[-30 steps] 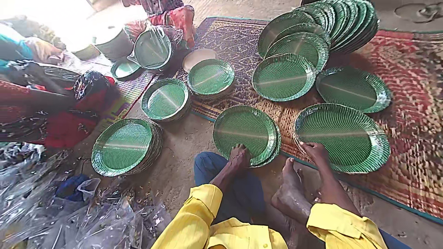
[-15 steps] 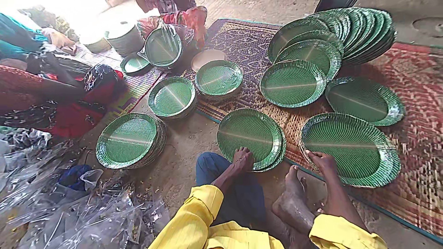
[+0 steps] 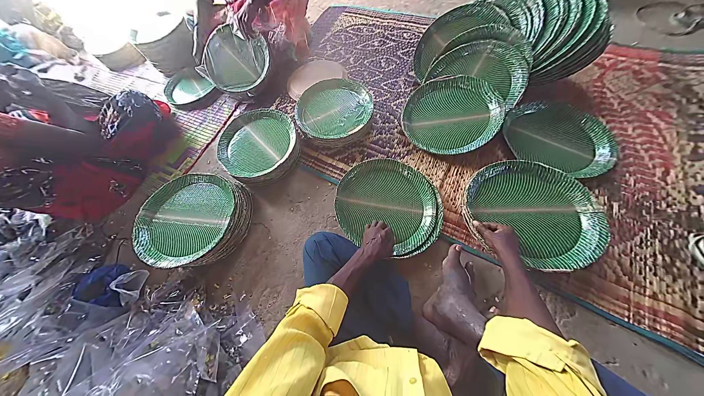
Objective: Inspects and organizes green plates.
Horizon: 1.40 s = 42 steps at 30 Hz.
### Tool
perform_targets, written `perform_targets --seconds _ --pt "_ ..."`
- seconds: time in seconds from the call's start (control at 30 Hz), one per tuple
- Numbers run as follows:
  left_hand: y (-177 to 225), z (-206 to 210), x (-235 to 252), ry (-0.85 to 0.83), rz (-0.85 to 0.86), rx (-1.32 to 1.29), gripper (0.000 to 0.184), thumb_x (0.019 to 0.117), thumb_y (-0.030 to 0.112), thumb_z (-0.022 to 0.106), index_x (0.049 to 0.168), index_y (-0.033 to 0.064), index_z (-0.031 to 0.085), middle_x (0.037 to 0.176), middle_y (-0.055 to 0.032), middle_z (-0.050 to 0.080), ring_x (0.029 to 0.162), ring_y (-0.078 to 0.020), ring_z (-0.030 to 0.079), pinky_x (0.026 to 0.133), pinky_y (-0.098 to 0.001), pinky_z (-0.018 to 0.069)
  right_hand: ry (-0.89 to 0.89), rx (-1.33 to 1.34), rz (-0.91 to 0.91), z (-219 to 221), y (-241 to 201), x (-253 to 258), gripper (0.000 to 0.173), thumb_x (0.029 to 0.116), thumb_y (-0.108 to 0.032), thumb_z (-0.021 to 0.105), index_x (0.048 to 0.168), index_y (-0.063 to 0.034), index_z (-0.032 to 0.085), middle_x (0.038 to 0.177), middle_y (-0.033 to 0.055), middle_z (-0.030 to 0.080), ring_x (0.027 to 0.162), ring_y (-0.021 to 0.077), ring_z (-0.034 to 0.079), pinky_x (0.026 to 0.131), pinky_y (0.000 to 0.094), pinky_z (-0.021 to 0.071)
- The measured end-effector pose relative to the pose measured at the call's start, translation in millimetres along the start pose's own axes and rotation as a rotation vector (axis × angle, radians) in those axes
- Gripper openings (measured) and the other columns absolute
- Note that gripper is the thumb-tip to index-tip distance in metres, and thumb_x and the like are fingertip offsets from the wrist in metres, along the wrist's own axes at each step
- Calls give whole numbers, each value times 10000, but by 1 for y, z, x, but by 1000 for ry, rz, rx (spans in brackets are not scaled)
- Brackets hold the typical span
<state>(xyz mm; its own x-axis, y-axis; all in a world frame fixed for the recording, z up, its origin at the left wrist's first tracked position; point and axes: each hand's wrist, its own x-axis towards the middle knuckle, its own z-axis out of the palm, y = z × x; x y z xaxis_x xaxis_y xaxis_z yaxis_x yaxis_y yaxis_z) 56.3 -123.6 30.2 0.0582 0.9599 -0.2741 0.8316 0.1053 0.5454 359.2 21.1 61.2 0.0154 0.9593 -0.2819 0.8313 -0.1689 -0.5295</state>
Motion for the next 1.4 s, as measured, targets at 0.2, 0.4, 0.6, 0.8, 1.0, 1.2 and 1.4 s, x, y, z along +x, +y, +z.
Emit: perform_targets --seconds 0.2,0.4,0.6,0.8,1.0,1.2,1.4 --pt "1 -2 -1 -8 -3 3 385 1040 281 503 1262 24 685 1379 -205 605 1359 -376 503 1100 -556 396 -11 -52 25 -2 -6 -1 423 1049 -347 611 1215 32 700 1238 301 664 1202 445 612 1045 622 426" --pt "0 -1 0 -6 -7 5 374 1039 281 502 1243 37 698 1362 -204 609 1341 -374 511 1080 -549 412 -24 -90 57 -3 -8 -1 420 1076 -335 547 1220 30 695 1257 302 655 1217 450 604 1041 633 423" --pt "0 1 0 -3 1 1 373 1038 282 505 1239 34 699 1359 -204 611 1341 -378 512 1081 -552 412 -38 -70 86 -5 -9 1 419 1066 -350 569 1239 11 695 1271 289 657 1230 438 603 1046 629 423" --pt "-1 1 1 -18 3 8 376 1040 289 504 1252 47 698 1368 -197 608 1345 -376 509 1084 -554 411 -39 -45 62 -3 -1 7 413 1064 -337 576 1213 27 699 1224 292 670 1182 434 620 1027 619 434" --pt "-1 2 2 -6 5 13 367 1032 280 509 1240 50 706 1355 -199 619 1337 -375 520 1078 -554 416 -36 -52 66 -5 -5 2 424 1084 -331 536 1220 38 693 1239 295 663 1190 425 621 1036 601 434" --pt "-1 1 2 -9 -5 21 376 1032 285 507 1261 58 699 1380 -196 607 1354 -373 510 1097 -552 405 -54 -52 87 -6 -6 3 432 1076 -362 544 1238 9 693 1244 271 672 1200 422 622 1039 604 439" --pt "-2 5 3 7 3 55 386 1020 302 521 1261 64 705 1362 -197 624 1330 -378 534 1087 -558 416 -2 19 50 1 8 6 406 1061 -363 585 1130 6 740 1107 284 708 1086 464 662 953 674 469"
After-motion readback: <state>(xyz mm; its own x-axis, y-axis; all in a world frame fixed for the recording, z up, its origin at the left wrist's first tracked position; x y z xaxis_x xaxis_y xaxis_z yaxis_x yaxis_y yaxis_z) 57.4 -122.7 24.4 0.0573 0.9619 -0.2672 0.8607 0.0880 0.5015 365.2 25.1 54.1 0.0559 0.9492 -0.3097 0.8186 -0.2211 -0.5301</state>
